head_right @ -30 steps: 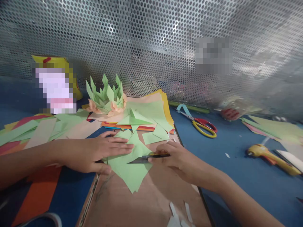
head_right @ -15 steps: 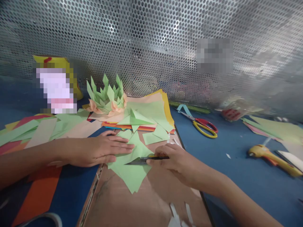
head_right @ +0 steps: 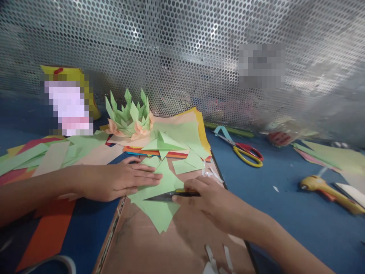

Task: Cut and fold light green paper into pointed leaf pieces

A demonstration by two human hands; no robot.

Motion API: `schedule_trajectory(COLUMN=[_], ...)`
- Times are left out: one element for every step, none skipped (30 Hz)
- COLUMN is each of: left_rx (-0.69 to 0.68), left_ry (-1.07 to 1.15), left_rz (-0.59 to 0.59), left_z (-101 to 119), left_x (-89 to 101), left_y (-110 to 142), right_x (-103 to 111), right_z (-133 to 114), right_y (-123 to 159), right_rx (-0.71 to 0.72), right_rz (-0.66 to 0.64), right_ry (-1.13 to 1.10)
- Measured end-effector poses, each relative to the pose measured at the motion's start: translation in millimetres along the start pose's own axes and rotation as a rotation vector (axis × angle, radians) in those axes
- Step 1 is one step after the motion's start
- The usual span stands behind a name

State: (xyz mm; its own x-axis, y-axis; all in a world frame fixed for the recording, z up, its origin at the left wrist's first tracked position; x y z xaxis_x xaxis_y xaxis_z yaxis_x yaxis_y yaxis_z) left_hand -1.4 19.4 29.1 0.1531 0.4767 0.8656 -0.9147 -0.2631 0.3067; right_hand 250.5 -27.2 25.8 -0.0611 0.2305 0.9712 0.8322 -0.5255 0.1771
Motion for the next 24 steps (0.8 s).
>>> schedule_trajectory(left_rx=[0.000, 0.001, 0.004, 0.009, 0.014, 0.016, 0.018, 0.017, 0.018, 0.019, 0.022, 0.023, 0.022, 0.021, 0.020, 0.020, 0.023, 0.023, 0.023, 0.019, 0.013, 0.010, 0.009, 0.011], left_ry=[0.001, 0.001, -0.001, -0.005, -0.009, -0.012, -0.013, -0.014, -0.013, -0.012, -0.011, -0.011, -0.011, -0.013, -0.015, -0.017, -0.018, -0.017, -0.014, -0.010, -0.003, 0.002, 0.006, 0.007], left_rz=[-0.004, -0.011, -0.021, -0.030, -0.037, -0.040, -0.043, -0.045, -0.047, -0.049, -0.052, -0.055, -0.057, -0.059, -0.060, -0.061, -0.061, -0.059, -0.053, -0.046, -0.040, -0.039, -0.040, -0.042], left_z=[0.0, 0.0, -0.1, -0.2, -0.3, -0.3, -0.3, -0.2, 0.0, 0.1, 0.3, 0.5, 0.7, 0.9, 1.0, 1.0, 0.9, 0.8, 0.7, 0.8, 0.9, 1.0, 1.0, 0.9], left_x=[-0.1, -0.2, -0.2, -0.2, -0.2, -0.1, -0.1, -0.1, -0.2, -0.3, -0.4, -0.5, -0.5, -0.4, -0.4, -0.3, -0.2, -0.1, 0.2, 0.5, 0.8, 0.8, 0.8, 0.6], left_y=[-0.1, -0.1, -0.1, -0.1, -0.1, 0.1, 0.2, 0.4, 0.7, 0.9, 1.1, 1.2, 1.3, 1.4, 1.5, 1.6, 1.7, 1.8, 1.9, 2.0, 2.1, 2.1, 2.1, 1.9], right_x=[-0.6, -1.1, -1.3, -1.2, -0.9, -0.3, 0.4, 1.3, 2.0, 2.5, 3.0, 3.4, 3.5, 3.4, 3.3, 3.0, 2.6, 2.1, 1.8, 1.5, 1.3, 1.2, 1.4, 1.8], right_z=[-1.5, -2.6, -3.4, -4.1, -4.7, -5.2, -6.0, -6.7, -7.4, -8.2, -9.3, -10.3, -11.2, -12.0, -12.4, -12.5, -12.5, -12.7, -13.1, -13.5, -14.4, -15.0, -15.0, -14.8], right_y=[-0.7, -1.3, -1.8, -2.2, -2.7, -3.3, -4.0, -4.8, -5.8, -6.8, -7.7, -8.6, -9.3, -9.9, -10.3, -10.6, -10.9, -11.2, -11.5, -11.8, -12.2, -12.7, -13.3, -13.8], right_rx=[-0.005, -0.008, -0.007, -0.002, 0.002, 0.002, 0.003, -0.006, -0.023, -0.038, -0.044, -0.042, -0.037, -0.030, -0.028, -0.040, -0.054, -0.065, -0.078, -0.089, -0.087, -0.092, -0.112, -0.132], right_rz=[0.008, 0.010, 0.010, 0.008, 0.001, -0.004, -0.010, -0.012, -0.017, -0.023, -0.023, -0.024, -0.028, -0.031, -0.034, -0.036, -0.038, -0.042, -0.039, -0.037, -0.038, -0.045, -0.044, -0.044], right_ry=[0.001, 0.002, 0.003, 0.004, 0.005, 0.005, 0.001, -0.007, -0.019, -0.032, -0.045, -0.055, -0.061, -0.064, -0.068, -0.079, -0.095, -0.112, -0.131, -0.148, -0.158, -0.165, -0.171, -0.176])
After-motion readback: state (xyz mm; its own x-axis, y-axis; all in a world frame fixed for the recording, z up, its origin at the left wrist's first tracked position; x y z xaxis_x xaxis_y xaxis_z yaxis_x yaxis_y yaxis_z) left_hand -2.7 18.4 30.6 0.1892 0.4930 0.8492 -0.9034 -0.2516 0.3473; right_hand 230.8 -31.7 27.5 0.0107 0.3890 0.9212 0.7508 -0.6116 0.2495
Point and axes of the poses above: each hand's wrist, its own y-axis away from the middle knuckle, its own x-axis out of the back of the hand, z = x × y, the point moved 3 cm from there along -y, towards the middle knuckle, and after that the axes turned 8 degrees about -z, right-handed, at the moved point
